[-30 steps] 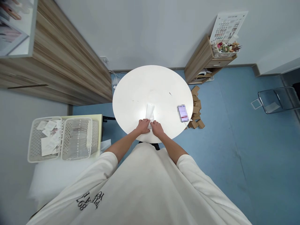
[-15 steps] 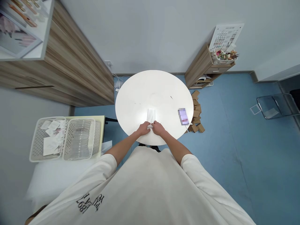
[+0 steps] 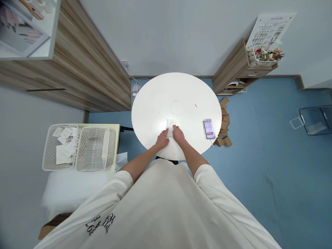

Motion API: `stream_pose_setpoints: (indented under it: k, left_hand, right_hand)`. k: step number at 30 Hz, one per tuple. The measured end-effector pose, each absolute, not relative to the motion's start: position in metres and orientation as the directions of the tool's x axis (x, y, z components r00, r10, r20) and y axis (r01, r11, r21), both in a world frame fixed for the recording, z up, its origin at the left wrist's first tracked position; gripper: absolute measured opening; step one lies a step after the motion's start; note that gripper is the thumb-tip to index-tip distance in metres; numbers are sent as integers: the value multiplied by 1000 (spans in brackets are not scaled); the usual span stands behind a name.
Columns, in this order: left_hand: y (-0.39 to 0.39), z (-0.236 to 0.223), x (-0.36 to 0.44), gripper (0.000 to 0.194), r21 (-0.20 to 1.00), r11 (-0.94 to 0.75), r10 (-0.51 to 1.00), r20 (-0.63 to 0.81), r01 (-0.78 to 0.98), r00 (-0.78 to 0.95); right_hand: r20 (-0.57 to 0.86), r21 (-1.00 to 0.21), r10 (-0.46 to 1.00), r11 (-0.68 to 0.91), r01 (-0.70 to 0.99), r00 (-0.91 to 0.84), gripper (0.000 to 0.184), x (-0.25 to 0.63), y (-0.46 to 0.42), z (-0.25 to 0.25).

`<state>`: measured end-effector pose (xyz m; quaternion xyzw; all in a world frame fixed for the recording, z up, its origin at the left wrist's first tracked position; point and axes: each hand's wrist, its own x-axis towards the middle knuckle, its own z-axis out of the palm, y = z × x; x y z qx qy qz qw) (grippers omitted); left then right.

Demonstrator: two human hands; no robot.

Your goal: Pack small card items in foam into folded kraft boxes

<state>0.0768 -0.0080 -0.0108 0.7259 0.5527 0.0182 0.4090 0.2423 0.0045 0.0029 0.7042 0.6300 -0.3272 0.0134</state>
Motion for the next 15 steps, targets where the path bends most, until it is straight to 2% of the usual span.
stream_pose_setpoints:
  k: [4,9,15]
  left_hand:
    - [0,-15,76,80,513,-118,777,-486,850,401]
    - [5,-16,78,79,433,-195,787,-466,880,404]
    - [-9,-12,70,68,426,-213,790,-454,880,411]
  right_hand:
    - [-441,-414,895,-132,901,-71,40,245,-8,-7]
    - [-452,-379,884,-68,923,-121,59,243,-17,-8]
    - [-436,-355,885,0,935,-166,55,239,-37,3]
